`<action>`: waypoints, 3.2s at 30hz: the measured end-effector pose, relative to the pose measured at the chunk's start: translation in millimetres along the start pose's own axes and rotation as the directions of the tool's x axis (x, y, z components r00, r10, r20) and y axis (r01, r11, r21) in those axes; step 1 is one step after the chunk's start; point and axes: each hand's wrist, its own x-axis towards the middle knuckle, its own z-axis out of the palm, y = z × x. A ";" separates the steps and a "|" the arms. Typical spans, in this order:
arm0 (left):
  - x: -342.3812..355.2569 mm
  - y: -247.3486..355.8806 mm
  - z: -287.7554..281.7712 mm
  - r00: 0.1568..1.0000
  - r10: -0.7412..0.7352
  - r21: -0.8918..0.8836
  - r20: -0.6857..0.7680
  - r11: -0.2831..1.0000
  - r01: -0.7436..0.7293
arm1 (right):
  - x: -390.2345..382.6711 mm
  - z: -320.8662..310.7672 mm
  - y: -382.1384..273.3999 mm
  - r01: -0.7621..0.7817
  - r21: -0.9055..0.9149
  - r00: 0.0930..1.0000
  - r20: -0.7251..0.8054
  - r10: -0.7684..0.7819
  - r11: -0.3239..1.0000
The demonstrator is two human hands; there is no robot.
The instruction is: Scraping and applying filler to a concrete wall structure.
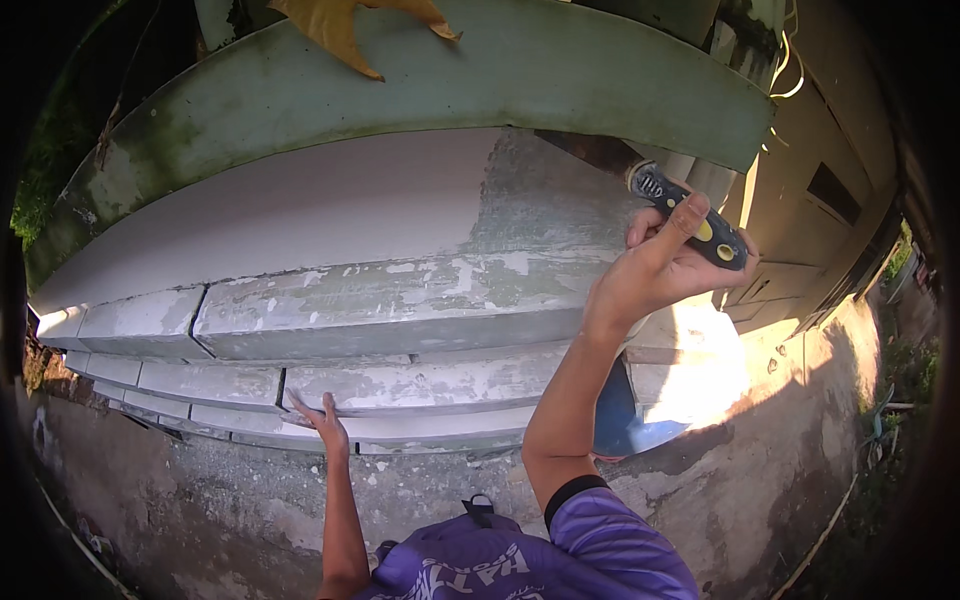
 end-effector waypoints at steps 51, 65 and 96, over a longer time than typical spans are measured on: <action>-103.5 -35.1 -124.5 0.993 -0.110 0.200 -0.035 0.973 0.115 | -131.3 -159.4 -60.1 -0.660 0.353 0.733 0.110 0.671 0.663; -131.0 -64.9 -350.1 0.943 -0.307 0.117 0.129 0.949 0.293 | -360.4 -157.4 -168.8 -0.862 0.377 -0.275 0.216 0.937 -0.340; -76.6 -15.3 -285.8 0.845 -0.156 0.045 0.511 0.987 0.155 | -347.3 -252.0 -281.5 -0.997 0.074 0.044 0.115 0.992 0.035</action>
